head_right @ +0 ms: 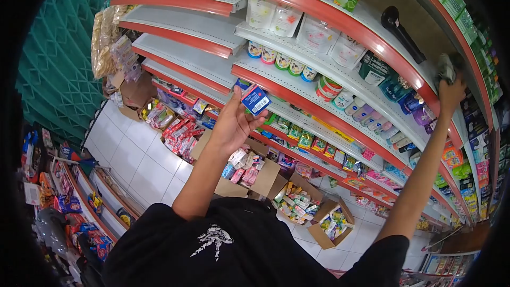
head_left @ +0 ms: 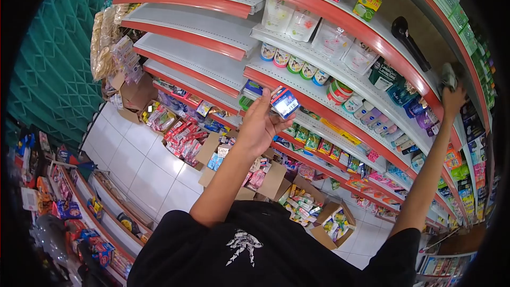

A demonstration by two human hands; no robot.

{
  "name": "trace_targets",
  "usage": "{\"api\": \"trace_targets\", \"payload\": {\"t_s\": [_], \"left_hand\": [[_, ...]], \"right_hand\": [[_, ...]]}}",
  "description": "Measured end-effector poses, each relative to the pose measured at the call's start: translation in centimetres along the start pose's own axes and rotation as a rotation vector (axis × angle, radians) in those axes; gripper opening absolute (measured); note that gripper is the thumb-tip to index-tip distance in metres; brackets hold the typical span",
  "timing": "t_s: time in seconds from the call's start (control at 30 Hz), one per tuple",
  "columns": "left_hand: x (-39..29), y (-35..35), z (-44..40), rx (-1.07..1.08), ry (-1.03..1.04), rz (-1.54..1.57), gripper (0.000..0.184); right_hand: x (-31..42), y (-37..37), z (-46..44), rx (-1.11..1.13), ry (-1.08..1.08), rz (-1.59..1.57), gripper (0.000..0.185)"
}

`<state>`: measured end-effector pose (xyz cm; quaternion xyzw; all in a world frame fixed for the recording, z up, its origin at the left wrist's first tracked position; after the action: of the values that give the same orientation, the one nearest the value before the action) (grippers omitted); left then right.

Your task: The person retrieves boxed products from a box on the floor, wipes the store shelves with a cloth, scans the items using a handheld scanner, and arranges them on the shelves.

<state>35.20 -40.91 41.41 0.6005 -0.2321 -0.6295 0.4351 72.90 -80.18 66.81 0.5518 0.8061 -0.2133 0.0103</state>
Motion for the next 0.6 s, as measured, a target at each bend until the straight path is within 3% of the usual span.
{"api": "trace_targets", "payload": {"t_s": [0.07,0.2,0.27,0.33,0.37,0.43,0.6], "left_hand": [[0.0,-0.3,0.1,0.011,-0.058,0.059,0.045],[-0.2,-1.1,0.6,-0.018,-0.088,0.126,0.042],[-0.5,-1.6,0.6,-0.033,-0.039,0.125,0.042],[-0.8,-1.9,0.5,0.013,-0.043,0.12,0.041],[-1.0,-1.9,0.6,0.012,-0.042,0.121,0.041],[-1.4,-1.9,0.6,0.012,-0.042,0.122,0.049],[-2.6,-2.1,0.9,0.053,0.005,0.112,0.049]], "right_hand": [[-2.3,5.4,-1.3,0.296,-0.011,-0.049,0.06],[0.8,5.7,-4.6,0.382,-0.238,0.231,0.063],[8.9,3.9,-6.0,0.369,-0.328,-0.306,0.063],[17.2,0.9,-5.3,0.433,-0.224,-0.229,0.061],[17.4,2.1,-5.6,0.433,-0.224,-0.23,0.061],[17.8,7.0,-6.1,0.657,-0.187,-0.429,0.056],[18.5,6.3,-7.2,0.662,-0.231,-0.287,0.049]]}}
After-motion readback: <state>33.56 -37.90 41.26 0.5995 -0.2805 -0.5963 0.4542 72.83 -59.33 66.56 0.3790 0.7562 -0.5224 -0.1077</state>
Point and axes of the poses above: each hand's wrist, its own z-axis away from the middle knuckle, its own y-axis out of the palm, x = y × z, the point moved 5 cm from there along -z, towards the middle knuckle, and after that the axes turned 13 degrees about -y, right-handed, at the moved point
